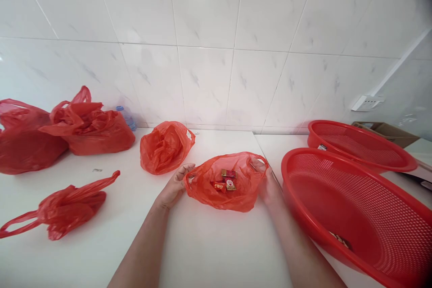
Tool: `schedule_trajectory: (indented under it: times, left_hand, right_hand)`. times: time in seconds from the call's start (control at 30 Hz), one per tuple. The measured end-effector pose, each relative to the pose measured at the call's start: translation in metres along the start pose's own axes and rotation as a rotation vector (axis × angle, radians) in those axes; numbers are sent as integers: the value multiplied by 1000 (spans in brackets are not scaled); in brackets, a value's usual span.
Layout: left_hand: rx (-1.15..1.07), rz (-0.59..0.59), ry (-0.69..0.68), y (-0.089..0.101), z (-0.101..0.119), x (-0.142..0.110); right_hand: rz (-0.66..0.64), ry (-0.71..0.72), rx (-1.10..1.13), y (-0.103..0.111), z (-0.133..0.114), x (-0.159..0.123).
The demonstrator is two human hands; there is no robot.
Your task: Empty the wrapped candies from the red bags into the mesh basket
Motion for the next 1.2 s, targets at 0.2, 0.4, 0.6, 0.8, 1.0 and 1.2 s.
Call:
schedule_trajectory:
  times: [0.2,0.4,0.6,0.8,1.0,1.2]
  left_hand:
    - [-2,-101,-19,-10,0,1]
    - [-153,-145,-134,-12,9,-2]
    - [-262,-27,-212,1,13,-1]
    - [-264,43,-190,3,11,-2]
    - [-220,114,-130,4,9,-2]
    - [-101,43,-89,-3,6,2]
  right_hand:
    - [-77,-138,-215,-13,2,-4]
    - [104,-95,-468,-14,-12,-7]
    - [194,-47,-567,-13,-26,-12]
    - [188,-47,-539,-15,-23,-12]
    - [194,-60,-499,-14,-20,-12]
    - [194,-49,-492,-14,-18,-11]
Point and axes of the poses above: each hand's wrist, its own x-axis towards the middle knuckle, its own y-axis out of the back of the hand, z = x × y, the point moved 6 cm from there along x, towards the middle knuckle, and after that the axes turned 12 degrees about -z, right-handed, at the moved point
